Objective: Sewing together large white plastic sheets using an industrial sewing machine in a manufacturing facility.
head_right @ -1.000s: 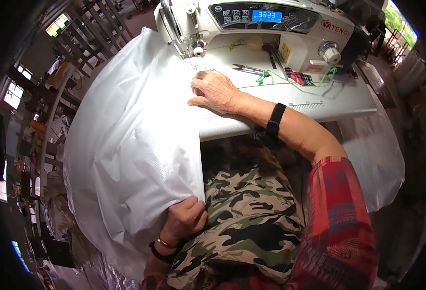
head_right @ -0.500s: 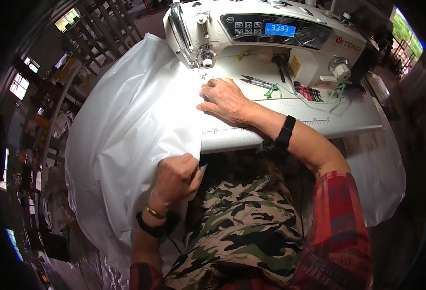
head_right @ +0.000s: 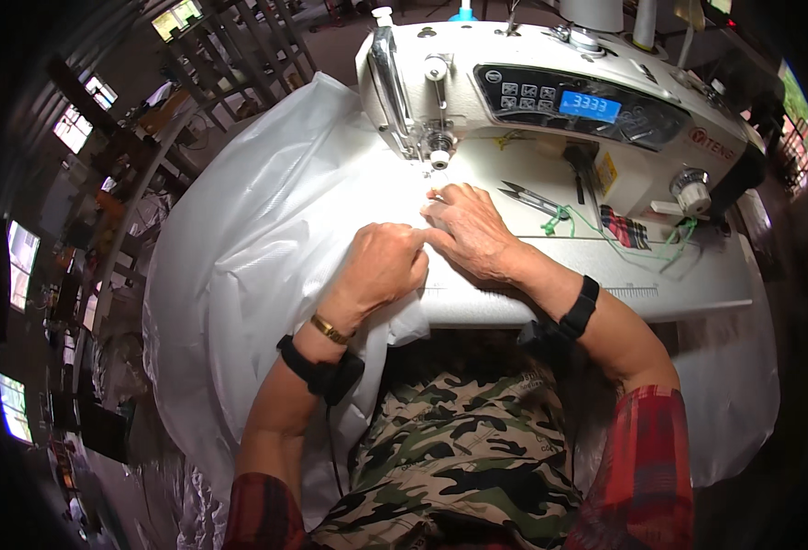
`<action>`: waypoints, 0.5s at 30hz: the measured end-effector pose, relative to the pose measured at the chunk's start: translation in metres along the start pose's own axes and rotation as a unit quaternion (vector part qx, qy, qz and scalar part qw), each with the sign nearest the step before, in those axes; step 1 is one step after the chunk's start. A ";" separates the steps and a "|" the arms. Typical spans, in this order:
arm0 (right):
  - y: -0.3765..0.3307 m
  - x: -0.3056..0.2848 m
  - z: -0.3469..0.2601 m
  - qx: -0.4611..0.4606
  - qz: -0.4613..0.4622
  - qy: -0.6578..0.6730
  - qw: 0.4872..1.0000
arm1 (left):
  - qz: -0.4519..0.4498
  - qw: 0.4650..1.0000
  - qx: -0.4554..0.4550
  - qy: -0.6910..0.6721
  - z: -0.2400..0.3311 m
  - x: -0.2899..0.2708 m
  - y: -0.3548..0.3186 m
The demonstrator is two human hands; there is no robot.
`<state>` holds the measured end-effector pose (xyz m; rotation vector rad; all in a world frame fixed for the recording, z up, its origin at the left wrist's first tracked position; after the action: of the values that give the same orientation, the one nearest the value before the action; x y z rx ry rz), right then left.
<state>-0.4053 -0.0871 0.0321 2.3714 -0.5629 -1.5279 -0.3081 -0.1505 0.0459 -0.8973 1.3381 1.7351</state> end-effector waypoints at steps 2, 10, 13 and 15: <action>0.000 0.001 0.002 -0.001 0.014 -0.013 1.000 | -0.014 1.000 -0.002 0.028 -0.007 0.007 0.013; 0.007 0.004 0.007 -0.016 0.065 -0.055 0.996 | 0.062 0.995 -0.072 0.003 -0.029 0.002 0.045; 0.010 0.002 0.008 -0.019 0.075 -0.061 0.995 | 0.029 0.986 -0.138 -0.084 -0.034 0.003 0.031; 0.007 0.005 0.011 0.002 0.042 -0.072 0.997 | 0.068 0.982 -0.110 -0.140 -0.017 -0.003 0.009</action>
<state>-0.4147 -0.0958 0.0264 2.2222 -0.6896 -1.6700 -0.3135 -0.1693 0.0493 -0.6588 1.0578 2.0590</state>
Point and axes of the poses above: each hand's wrist, its own y-axis towards the middle knuckle, its own x-axis out of the palm, z = x × y, the point moved 7 cm from there along y, towards the middle knuckle, and after that the axes turned 5 degrees about z, right-handed, at the moved point
